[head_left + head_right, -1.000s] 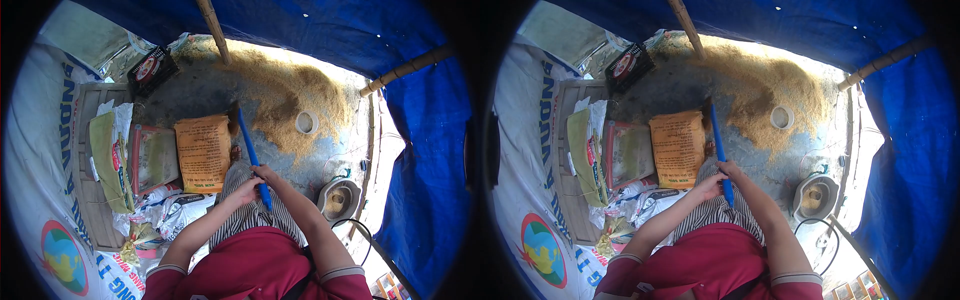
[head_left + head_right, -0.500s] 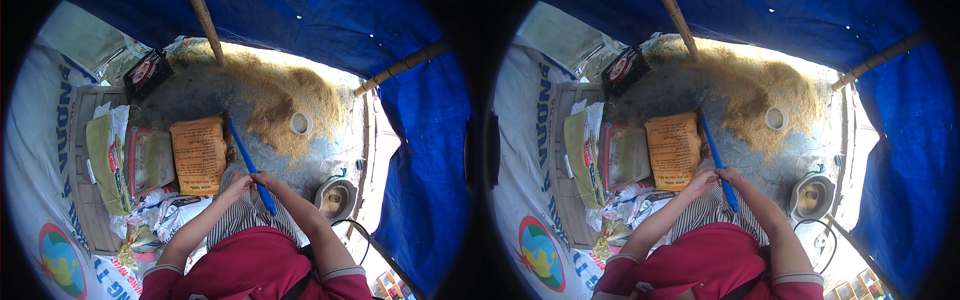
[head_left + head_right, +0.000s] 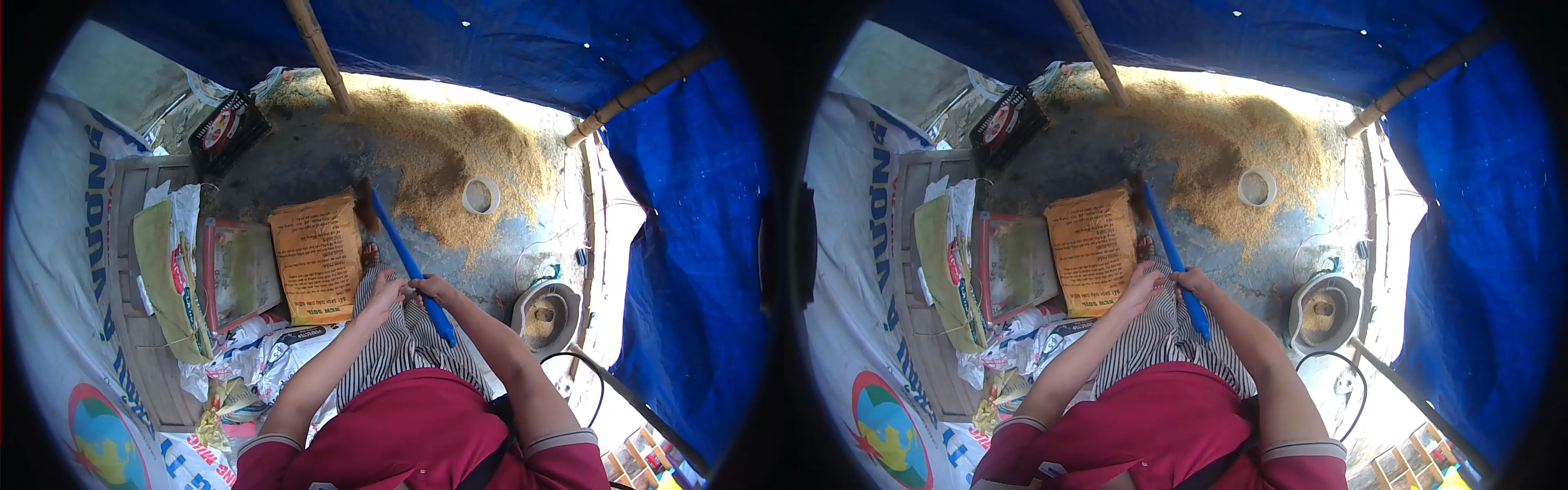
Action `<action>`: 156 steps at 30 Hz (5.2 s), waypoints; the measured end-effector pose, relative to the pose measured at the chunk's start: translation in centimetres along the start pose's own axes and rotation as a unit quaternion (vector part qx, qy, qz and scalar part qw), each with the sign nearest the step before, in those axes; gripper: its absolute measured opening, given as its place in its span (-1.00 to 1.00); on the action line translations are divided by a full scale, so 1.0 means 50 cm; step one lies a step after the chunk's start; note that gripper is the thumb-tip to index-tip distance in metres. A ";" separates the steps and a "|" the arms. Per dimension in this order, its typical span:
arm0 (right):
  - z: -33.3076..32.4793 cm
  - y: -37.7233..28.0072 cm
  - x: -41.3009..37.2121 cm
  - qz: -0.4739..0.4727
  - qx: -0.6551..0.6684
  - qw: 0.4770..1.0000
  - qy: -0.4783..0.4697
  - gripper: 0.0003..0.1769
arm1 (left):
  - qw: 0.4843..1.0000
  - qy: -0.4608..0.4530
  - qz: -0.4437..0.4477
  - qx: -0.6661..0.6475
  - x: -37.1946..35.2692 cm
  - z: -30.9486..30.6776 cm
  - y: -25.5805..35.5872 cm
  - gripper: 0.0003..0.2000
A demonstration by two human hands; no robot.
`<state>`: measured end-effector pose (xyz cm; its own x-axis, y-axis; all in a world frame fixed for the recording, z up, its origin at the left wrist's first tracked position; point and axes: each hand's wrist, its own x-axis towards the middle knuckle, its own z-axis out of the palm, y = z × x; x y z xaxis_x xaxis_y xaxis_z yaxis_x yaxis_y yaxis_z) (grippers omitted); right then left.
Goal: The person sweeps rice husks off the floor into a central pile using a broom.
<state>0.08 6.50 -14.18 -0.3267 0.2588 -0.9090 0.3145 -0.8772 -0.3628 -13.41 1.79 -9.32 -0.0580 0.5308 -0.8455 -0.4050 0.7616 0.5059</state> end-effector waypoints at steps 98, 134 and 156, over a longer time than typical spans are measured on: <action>0.175 -0.569 0.018 -0.236 -0.218 0.947 0.003 -0.39 | 0.969 -0.072 0.012 -0.236 0.245 -0.091 0.481 -0.83; 0.361 -0.735 0.101 -0.069 -0.264 0.951 -0.147 -0.55 | 0.857 0.419 -0.007 -0.299 0.524 -0.769 0.462 -0.87; 0.276 -0.719 0.116 -0.040 -0.242 0.967 -0.063 -0.64 | 0.892 0.388 -0.074 -0.218 0.432 -0.719 0.466 -0.86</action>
<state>-25.43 33.96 -3.58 -0.4633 0.2407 -0.8529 0.6548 -0.5556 -0.5124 -56.89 17.65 -21.92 -0.5212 -0.1097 -0.8463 -0.7670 0.4951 0.4082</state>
